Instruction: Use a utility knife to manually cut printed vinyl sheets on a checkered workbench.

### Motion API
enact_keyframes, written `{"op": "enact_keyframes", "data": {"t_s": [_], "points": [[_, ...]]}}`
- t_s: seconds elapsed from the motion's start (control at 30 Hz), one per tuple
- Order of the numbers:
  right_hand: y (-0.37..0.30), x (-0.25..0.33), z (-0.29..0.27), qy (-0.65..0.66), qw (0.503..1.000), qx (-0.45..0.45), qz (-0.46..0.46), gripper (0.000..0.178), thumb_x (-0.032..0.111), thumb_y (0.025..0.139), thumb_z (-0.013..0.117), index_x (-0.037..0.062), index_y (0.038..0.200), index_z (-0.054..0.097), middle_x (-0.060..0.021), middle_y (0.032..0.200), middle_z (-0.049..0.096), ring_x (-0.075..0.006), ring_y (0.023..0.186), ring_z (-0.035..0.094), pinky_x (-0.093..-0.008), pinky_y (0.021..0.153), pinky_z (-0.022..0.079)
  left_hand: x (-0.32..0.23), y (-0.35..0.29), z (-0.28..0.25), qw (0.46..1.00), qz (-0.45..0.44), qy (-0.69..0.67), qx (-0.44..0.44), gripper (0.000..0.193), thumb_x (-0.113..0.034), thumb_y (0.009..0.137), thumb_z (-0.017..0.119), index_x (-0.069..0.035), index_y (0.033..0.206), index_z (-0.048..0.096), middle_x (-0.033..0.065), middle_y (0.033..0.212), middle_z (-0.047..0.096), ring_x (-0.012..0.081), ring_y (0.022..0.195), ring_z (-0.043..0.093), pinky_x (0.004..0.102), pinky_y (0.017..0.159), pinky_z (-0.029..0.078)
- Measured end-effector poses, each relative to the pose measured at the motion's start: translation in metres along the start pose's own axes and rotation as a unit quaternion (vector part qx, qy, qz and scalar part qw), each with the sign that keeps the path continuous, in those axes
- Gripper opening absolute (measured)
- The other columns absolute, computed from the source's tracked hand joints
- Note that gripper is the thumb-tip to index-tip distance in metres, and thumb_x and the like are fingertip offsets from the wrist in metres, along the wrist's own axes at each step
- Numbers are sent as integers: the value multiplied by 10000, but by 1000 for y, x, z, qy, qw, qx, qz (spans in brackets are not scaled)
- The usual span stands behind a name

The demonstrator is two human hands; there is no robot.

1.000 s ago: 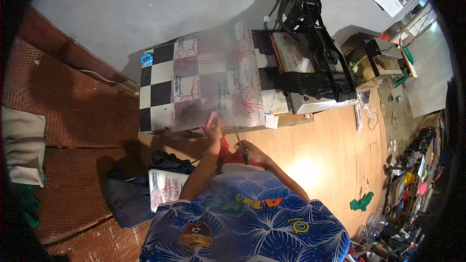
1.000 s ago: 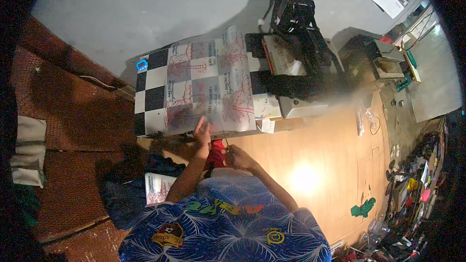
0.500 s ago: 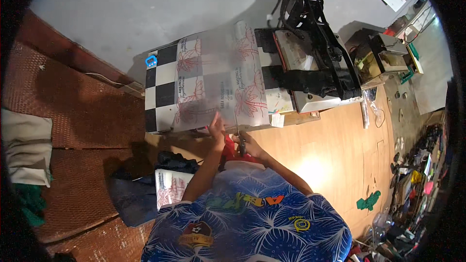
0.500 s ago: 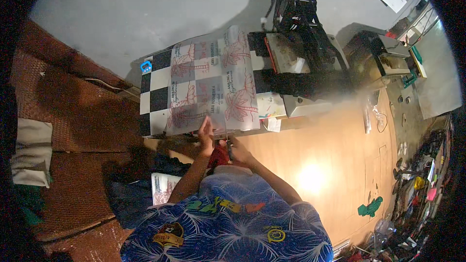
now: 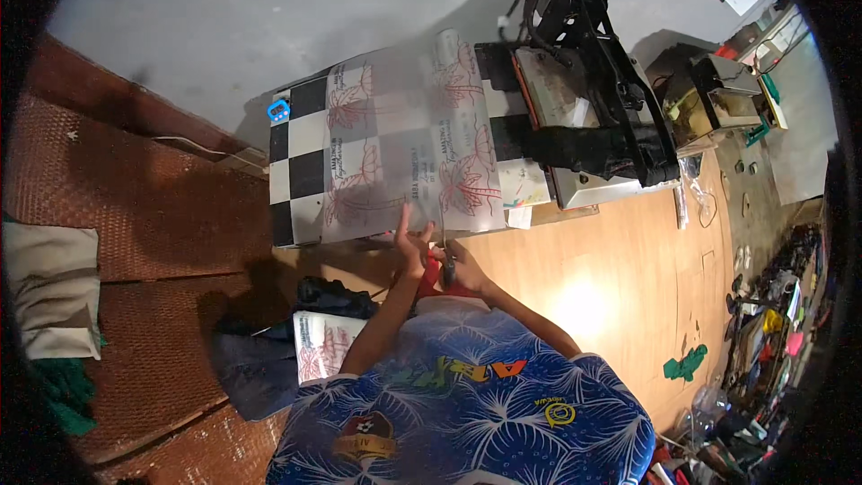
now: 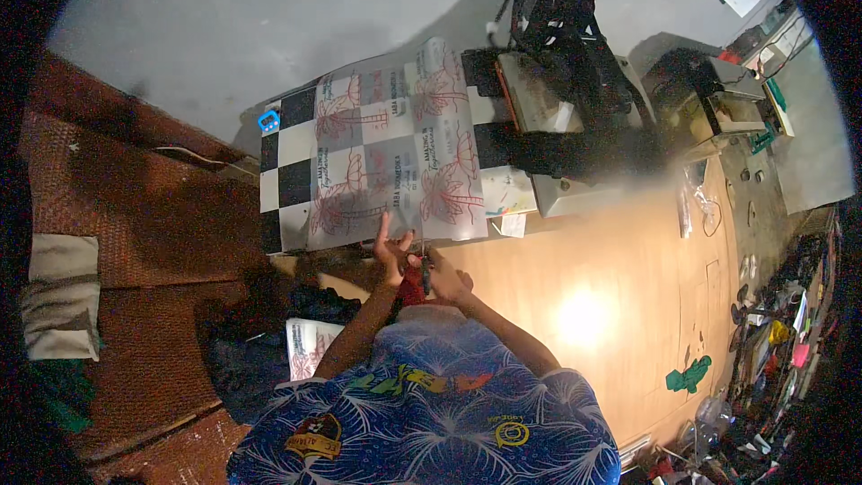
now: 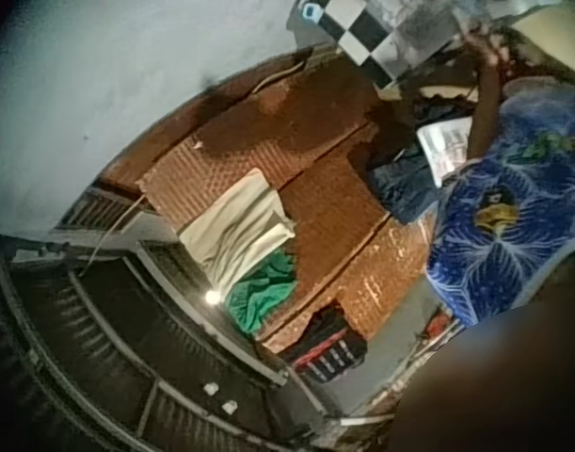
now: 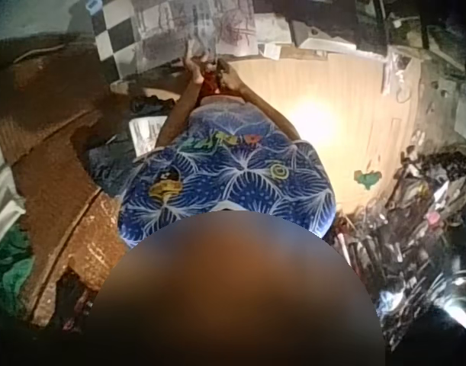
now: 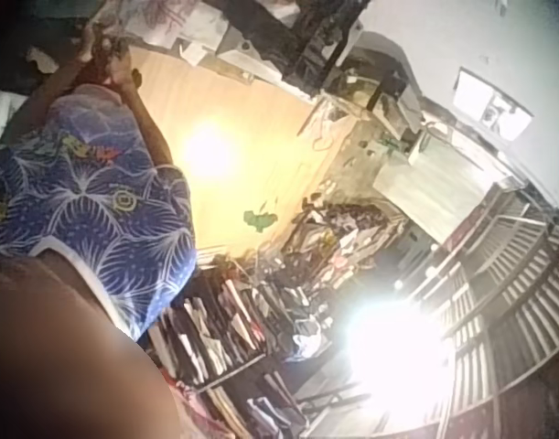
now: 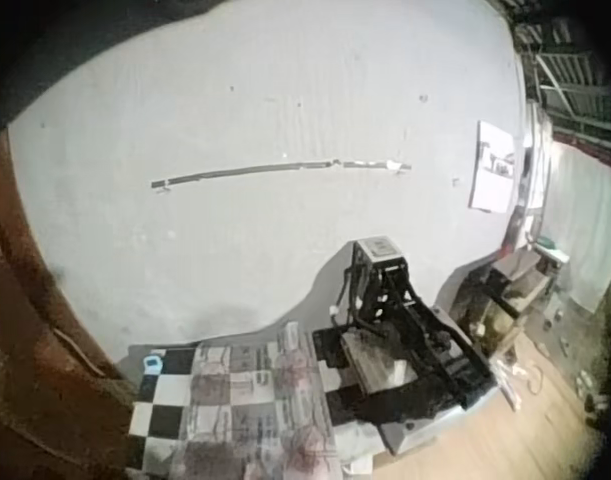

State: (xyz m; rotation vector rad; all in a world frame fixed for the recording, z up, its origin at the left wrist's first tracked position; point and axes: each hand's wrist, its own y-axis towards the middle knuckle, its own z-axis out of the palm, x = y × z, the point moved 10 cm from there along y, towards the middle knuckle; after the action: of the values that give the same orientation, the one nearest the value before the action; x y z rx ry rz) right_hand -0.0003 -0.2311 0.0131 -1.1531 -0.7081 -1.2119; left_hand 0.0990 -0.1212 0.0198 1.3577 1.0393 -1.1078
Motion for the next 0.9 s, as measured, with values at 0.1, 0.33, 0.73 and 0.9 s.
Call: {"op": "enact_keyframes", "data": {"t_s": [0.1, 0.33, 0.73, 0.9], "points": [[-3, -3, 0, -59, 997, 9, 39, 464, 401, 915, 600, 10, 1155, 528, -50, 943, 612, -99, 823, 559, -241, 697, 451, -10, -2, 3, 999, -33, -11, 11, 733, -92, 825, 697, -31, 1452, 321, 79, 1240, 569, 49, 695, 530, 216, 599, 427], [-8, 9, 9, -26, 999, 18, 29, 472, 437, 923, 574, 2, 1105, 546, -62, 925, 614, -116, 823, 559, -243, 705, 445, -20, -2, 10, 994, -94, -48, 20, 734, -70, 830, 683, -28, 1456, 304, 98, 1410, 454, 40, 630, 491, 208, 553, 412], [-2, -25, 5, -13, 999, 26, 35, 470, 351, 880, 633, -5, 1172, 537, -151, 1061, 622, -209, 968, 585, -331, 842, 459, -19, -8, 10, 991, -108, -74, 1, 769, -4, 809, 677, -32, 1465, 276, 101, 1440, 423, 39, 615, 482, 194, 552, 427], [-4, -4, 5, -70, 997, 6, -40, 410, 383, 934, 583, -1, 1071, 553, -48, 889, 618, -119, 771, 564, -262, 671, 455, 9, -7, 5, 993, -97, -63, 13, 769, 38, 808, 661, -58, 1469, 279, 92, 1451, 411, 36, 603, 467, 188, 527, 414]]}}
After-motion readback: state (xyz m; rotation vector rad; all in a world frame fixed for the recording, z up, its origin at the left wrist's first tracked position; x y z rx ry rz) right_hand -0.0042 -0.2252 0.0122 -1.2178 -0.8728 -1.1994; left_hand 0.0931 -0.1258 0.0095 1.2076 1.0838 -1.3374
